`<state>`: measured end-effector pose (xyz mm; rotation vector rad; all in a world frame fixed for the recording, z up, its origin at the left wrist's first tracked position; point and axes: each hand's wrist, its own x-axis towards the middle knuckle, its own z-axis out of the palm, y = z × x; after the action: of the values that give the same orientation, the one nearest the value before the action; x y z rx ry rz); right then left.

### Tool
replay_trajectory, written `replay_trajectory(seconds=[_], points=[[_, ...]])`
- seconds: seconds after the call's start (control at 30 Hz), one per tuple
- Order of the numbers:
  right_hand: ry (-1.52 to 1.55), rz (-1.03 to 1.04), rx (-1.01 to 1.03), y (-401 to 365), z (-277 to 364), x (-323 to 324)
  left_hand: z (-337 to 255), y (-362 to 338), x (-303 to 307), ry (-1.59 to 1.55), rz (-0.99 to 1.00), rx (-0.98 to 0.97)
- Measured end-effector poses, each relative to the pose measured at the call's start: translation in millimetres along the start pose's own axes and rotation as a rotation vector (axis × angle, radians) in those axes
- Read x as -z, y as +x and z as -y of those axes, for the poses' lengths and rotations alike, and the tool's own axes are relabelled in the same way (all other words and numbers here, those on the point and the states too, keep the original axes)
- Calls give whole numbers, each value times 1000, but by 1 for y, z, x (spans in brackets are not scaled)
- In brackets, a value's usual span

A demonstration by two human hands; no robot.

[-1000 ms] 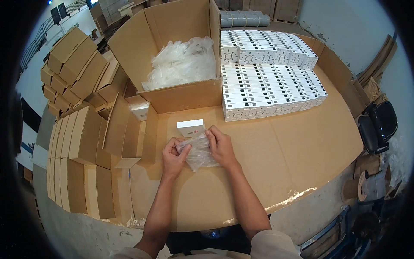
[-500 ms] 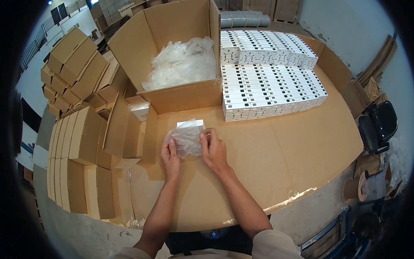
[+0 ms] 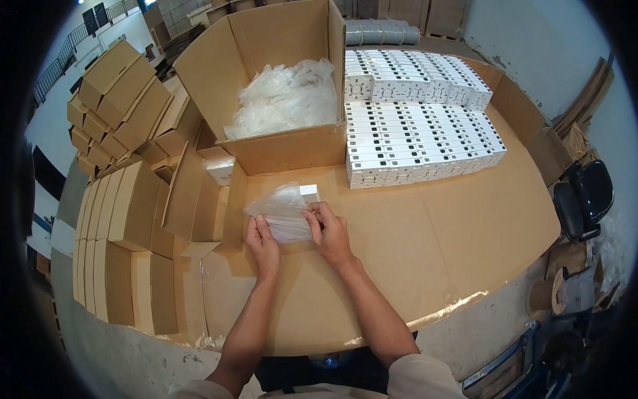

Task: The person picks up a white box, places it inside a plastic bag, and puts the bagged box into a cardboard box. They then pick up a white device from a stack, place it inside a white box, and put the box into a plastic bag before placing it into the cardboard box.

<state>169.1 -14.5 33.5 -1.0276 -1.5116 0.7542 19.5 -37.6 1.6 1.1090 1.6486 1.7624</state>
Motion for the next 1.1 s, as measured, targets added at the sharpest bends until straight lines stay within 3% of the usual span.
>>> replay_trajectory(seconds=[0.07, 0.17, 0.4, 0.6, 0.8, 0.9, 1.0, 1.1], points=[[25, -2, -9, 0, -2, -1, -2, 1, -1, 14, -31, -67], [18, 4, -75, 0, -4, 9, 2, 5, -1, -161, -31, -6], [384, -76, -221, 7, -17, 3, -8, 2, -1, -204, 217, 3], [343, -50, -209, 9, -28, 13, -4, 1, -1, -208, 342, -19], [316, -334, -259, 11, -8, 18, -8, -2, 1, -154, 440, 105], [-44, -422, -87, 9, -16, 12, -9, -6, -6, -173, 378, 20], [-140, -327, -16, 2, -12, 6, -23, -9, -14, -209, 262, -14], [-181, -194, 17, -4, -5, -1, -10, -4, -4, -111, 228, 73]])
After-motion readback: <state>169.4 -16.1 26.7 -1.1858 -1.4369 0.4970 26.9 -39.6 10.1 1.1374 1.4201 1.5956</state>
